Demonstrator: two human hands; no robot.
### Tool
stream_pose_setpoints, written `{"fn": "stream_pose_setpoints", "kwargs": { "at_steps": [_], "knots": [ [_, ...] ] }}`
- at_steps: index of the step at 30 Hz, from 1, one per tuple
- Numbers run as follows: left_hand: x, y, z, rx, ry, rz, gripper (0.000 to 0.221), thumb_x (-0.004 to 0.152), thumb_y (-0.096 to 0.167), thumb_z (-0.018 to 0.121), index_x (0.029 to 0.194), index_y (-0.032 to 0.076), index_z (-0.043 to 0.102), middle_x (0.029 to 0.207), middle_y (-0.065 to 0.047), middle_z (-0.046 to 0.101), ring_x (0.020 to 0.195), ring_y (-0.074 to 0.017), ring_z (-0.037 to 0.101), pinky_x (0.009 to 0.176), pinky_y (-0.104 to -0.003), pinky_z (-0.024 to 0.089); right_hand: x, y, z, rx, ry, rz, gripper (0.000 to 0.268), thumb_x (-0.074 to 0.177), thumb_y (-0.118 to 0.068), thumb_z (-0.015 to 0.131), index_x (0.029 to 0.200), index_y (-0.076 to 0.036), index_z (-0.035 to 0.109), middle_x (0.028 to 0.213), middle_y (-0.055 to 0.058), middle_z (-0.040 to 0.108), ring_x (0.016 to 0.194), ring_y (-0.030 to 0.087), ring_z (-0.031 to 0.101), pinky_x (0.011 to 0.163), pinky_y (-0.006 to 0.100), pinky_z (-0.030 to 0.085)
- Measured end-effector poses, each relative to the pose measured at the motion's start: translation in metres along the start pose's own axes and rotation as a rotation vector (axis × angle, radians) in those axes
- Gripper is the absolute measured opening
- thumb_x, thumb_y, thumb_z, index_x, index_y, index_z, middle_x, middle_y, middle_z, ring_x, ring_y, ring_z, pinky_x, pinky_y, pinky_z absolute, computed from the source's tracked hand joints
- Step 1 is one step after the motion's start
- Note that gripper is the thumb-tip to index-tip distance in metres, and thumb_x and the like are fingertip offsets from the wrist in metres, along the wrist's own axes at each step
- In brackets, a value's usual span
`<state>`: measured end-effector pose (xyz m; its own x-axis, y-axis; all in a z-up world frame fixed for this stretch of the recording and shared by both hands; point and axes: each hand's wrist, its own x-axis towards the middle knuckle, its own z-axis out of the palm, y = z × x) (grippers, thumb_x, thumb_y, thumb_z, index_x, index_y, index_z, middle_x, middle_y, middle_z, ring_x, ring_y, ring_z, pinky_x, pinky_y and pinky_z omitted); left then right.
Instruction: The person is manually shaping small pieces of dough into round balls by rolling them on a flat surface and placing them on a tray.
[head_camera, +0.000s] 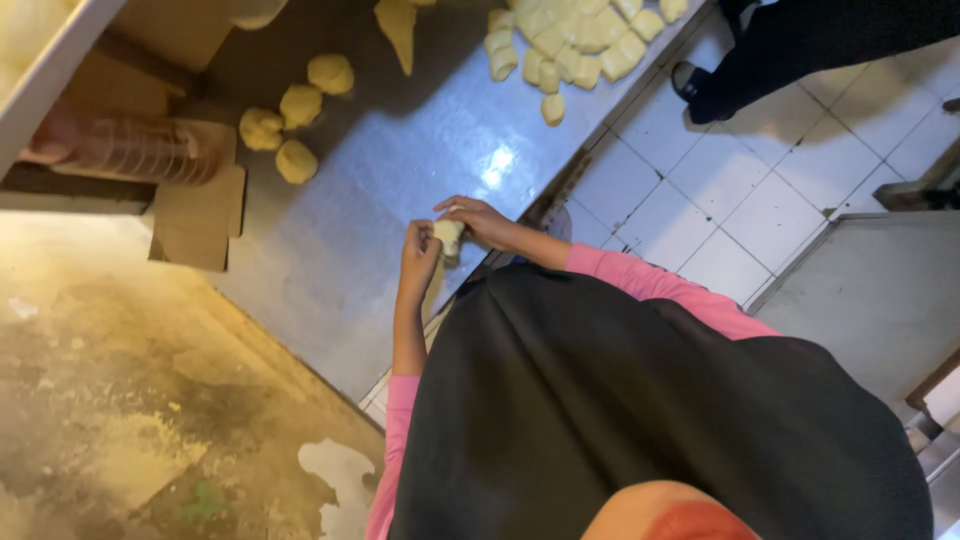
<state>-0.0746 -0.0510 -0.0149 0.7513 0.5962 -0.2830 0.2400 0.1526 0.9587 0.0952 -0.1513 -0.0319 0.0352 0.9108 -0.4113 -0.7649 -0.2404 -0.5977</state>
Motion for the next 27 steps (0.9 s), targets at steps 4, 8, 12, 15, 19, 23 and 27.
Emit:
{"fn": "stream_pose_setpoints", "kwargs": {
  "at_steps": [4, 8, 12, 15, 19, 23, 27],
  "knots": [
    [-0.013, 0.001, -0.024, 0.319, 0.095, 0.191, 0.035, 0.087, 0.007, 0.061, 0.121, 0.001, 0.056, 0.1, -0.011, 0.06, 0.089, -0.0221, 0.056, 0.08, -0.036, 0.048, 0.014, 0.025, -0.011, -0.477, 0.02, -0.321, 0.035, 0.11, -0.022, 0.056, 0.139, -0.005, 0.063, 0.121, 0.011, 0.072, 0.114, 0.023, 0.065, 0.1, 0.036, 0.053],
    [-0.031, 0.004, -0.034, 0.815, 0.03, 0.376, 0.043, 0.082, 0.006, 0.064, 0.124, 0.003, 0.061, 0.116, -0.019, 0.062, 0.107, -0.0364, 0.058, 0.093, -0.046, 0.048, -0.012, 0.025, 0.005, -1.52, -0.007, -0.746, 0.043, 0.104, -0.025, 0.059, 0.143, -0.008, 0.057, 0.14, 0.015, 0.065, 0.134, 0.036, 0.055, 0.111, 0.048, 0.038],
    [-0.05, 0.004, -0.036, 0.745, 0.064, 0.441, 0.047, 0.081, 0.004, 0.062, 0.128, 0.008, 0.067, 0.134, -0.023, 0.056, 0.123, -0.0371, 0.055, 0.107, -0.044, 0.044, -0.019, 0.014, 0.021, -1.544, 0.006, -0.661, 0.044, 0.102, -0.022, 0.059, 0.143, -0.007, 0.057, 0.144, 0.014, 0.06, 0.136, 0.037, 0.049, 0.115, 0.055, 0.023],
    [-0.041, -0.013, -0.035, 0.547, 0.223, 0.432, 0.041, 0.09, 0.004, 0.056, 0.13, 0.005, 0.066, 0.143, -0.024, 0.053, 0.134, -0.0363, 0.05, 0.116, -0.042, 0.04, 0.01, 0.007, 0.032, -1.283, 0.048, -0.766, 0.036, 0.105, -0.018, 0.054, 0.139, -0.007, 0.06, 0.141, 0.012, 0.064, 0.13, 0.032, 0.058, 0.116, 0.049, 0.036],
    [-0.02, -0.01, -0.019, 0.27, 0.416, 0.328, 0.034, 0.102, 0.012, 0.05, 0.132, 0.0, 0.06, 0.144, -0.02, 0.054, 0.137, -0.0339, 0.05, 0.117, -0.041, 0.037, 0.054, 0.059, 0.032, -1.051, 0.155, -0.724, 0.022, 0.104, -0.019, 0.058, 0.12, -0.007, 0.067, 0.123, 0.01, 0.068, 0.12, 0.03, 0.061, 0.103, 0.043, 0.049],
    [-0.02, -0.033, 0.023, -0.031, 0.467, 0.208, 0.04, 0.107, 0.024, 0.041, 0.128, -0.004, 0.061, 0.133, -0.016, 0.062, 0.126, -0.03, 0.057, 0.112, -0.039, 0.042, 0.04, 0.088, 0.02, -1.092, 0.147, -0.539, 0.016, 0.101, -0.019, 0.061, 0.102, -0.005, 0.068, 0.103, 0.012, 0.068, 0.101, 0.032, 0.067, 0.093, 0.041, 0.053],
    [-0.013, -0.05, 0.065, 0.061, 0.462, 0.318, 0.04, 0.106, 0.027, 0.043, 0.116, -0.003, 0.067, 0.12, -0.016, 0.068, 0.114, -0.0312, 0.063, 0.106, -0.039, 0.048, 0.0, 0.085, -0.003, -1.053, 0.051, -0.743, 0.014, 0.099, -0.017, 0.061, 0.101, -0.003, 0.06, 0.111, 0.018, 0.062, 0.107, 0.037, 0.06, 0.096, 0.044, 0.049]
  ]
}}
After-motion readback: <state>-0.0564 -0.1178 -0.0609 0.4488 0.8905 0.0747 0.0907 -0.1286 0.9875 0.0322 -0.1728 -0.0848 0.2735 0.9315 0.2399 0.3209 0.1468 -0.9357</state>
